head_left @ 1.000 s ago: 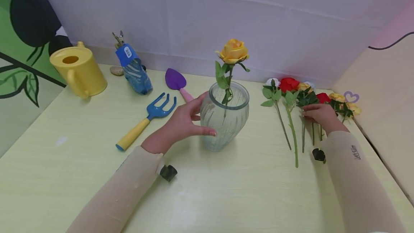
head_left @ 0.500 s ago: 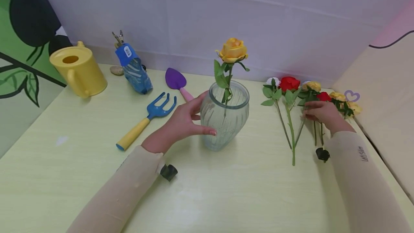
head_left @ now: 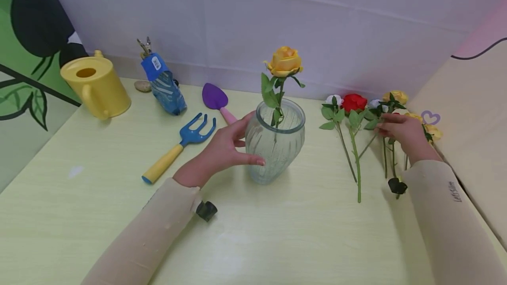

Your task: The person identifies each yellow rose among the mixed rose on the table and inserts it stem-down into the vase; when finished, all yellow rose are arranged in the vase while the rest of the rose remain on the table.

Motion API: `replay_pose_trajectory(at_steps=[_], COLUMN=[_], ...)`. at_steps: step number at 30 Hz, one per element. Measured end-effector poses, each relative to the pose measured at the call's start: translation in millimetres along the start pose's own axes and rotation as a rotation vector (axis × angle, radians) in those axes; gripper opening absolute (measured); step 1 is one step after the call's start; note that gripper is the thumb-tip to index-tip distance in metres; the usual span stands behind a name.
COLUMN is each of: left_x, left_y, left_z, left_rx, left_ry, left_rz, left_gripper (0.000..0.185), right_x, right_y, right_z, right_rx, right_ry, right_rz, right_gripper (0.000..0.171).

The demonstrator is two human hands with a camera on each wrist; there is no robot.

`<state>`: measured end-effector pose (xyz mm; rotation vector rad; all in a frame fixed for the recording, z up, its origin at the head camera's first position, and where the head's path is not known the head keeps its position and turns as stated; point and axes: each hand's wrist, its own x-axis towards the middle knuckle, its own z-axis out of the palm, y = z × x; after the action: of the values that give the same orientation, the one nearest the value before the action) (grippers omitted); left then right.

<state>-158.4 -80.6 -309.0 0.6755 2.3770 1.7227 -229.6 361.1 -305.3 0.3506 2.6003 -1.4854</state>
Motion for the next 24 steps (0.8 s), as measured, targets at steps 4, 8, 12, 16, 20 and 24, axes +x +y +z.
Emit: replay_pose_trajectory(at_steps=[4,8,12,16,20,24], left_x=[0.3,0.2,-0.1,-0.3,-0.1,0.5], left_y=[-0.9,-1.7,-1.6,-1.1,-1.1,-1.1], left_z=[0.1,-0.3,-0.5,-0.5,-0.5,-0.8], left_rx=[-0.017,-0.012,-0.013,-0.013,-0.005,-0.003], left_ry=[0.001,0.000,-0.002,-0.003,-0.002,-0.002], left_rz=[0.020,0.023,0.027,0.033,0.033,0.029], left_gripper=[0.101,0.101,0.101,0.101,0.101,0.101], right_x=[-4.0,-8.1,-13.3,-18.7,-24.9,-30.6], right_y=[-9.3,-19.9,-31.6,-46.8,-62.8,-78.8], right_z=[-0.8,0.6,3.6,9.8,16.7,21.1], right_rx=[0.081,0.117,0.197,0.347,0.470,0.522], right_ry=[-0.001,0.002,-0.007,0.011,0.044,0.059], right_rz=[-0.006,-0.015,-0.026,-0.070,-0.127,-0.152], right_gripper=[0.068,0.070,0.073,0.071,0.066,0.064])
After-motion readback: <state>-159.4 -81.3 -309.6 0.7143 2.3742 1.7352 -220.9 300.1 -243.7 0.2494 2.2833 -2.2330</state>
